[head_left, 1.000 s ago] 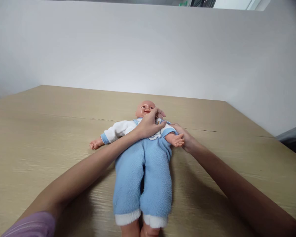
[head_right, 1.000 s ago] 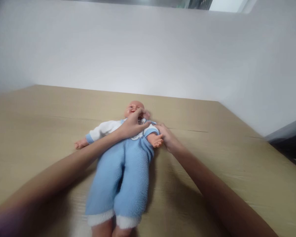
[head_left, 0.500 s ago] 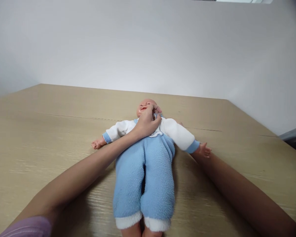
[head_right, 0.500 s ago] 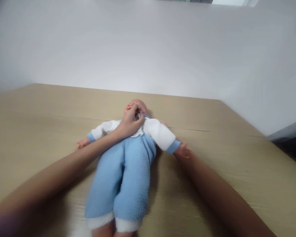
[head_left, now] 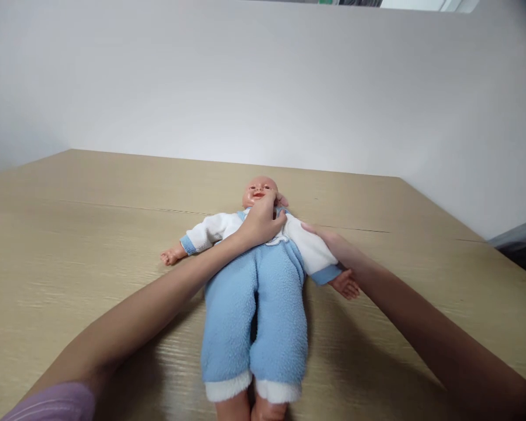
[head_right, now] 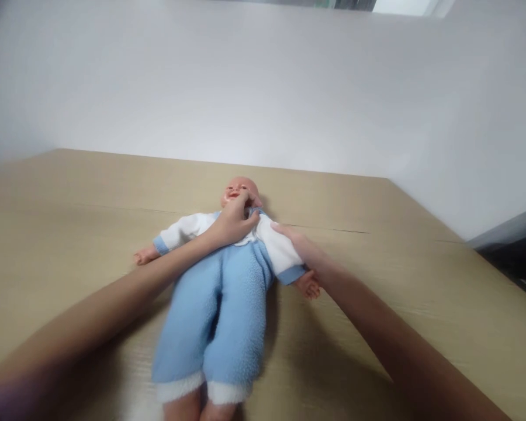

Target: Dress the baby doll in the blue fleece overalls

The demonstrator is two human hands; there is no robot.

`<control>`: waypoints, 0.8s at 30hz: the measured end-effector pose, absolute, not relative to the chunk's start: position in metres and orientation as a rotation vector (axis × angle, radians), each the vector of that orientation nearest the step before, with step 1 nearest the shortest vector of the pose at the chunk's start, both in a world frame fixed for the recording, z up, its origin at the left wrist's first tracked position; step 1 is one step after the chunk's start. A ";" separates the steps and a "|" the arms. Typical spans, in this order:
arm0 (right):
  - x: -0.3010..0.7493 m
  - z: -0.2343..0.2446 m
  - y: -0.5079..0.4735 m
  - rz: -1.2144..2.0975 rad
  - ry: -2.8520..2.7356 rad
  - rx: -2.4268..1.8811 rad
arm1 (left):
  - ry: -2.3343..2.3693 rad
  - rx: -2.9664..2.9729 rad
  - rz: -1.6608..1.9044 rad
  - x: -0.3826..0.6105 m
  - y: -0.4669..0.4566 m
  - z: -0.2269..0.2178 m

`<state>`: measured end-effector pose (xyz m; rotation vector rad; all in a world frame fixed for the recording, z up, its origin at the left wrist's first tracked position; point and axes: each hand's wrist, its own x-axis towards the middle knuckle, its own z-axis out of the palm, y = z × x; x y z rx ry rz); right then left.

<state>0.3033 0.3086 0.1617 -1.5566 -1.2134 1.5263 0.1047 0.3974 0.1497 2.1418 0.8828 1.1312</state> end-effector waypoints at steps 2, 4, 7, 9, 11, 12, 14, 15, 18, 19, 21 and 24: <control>0.310 0.168 0.286 1.562 -1.203 -1.567 | 0.898 2.155 1.124 0.105 0.396 0.151; 0.321 0.170 0.269 1.511 -1.285 -1.580 | 0.906 2.171 1.134 0.105 0.395 0.151; 0.346 0.163 0.262 1.350 -1.396 -1.712 | 0.914 2.197 1.127 0.105 0.395 0.149; 0.365 0.152 0.265 1.202 -1.379 -1.755 | 0.920 2.212 1.109 0.106 0.394 0.149; 0.383 0.138 0.272 1.058 -1.327 -1.722 | 0.939 2.225 1.100 0.106 0.392 0.150; 0.390 0.132 0.275 1.000 -1.297 -1.711 | 0.955 2.232 1.096 0.107 0.391 0.150; 0.401 0.119 0.281 0.920 -1.266 -1.711 | 0.992 2.251 1.080 0.108 0.388 0.152; 0.405 0.114 0.283 0.882 -1.270 -1.714 | 1.012 2.263 1.068 0.108 0.386 0.153; 0.408 0.104 0.285 0.752 -1.338 -1.696 | 1.072 2.307 1.023 0.108 0.384 0.157; 0.408 0.102 0.284 0.710 -1.364 -1.687 | 1.092 2.324 1.013 0.108 0.384 0.158; 0.406 0.100 0.282 0.636 -1.400 -1.692 | 1.114 2.376 0.996 0.105 0.384 0.161; 0.401 0.098 0.278 0.517 -1.447 -1.732 | 1.072 2.499 0.994 0.096 0.381 0.165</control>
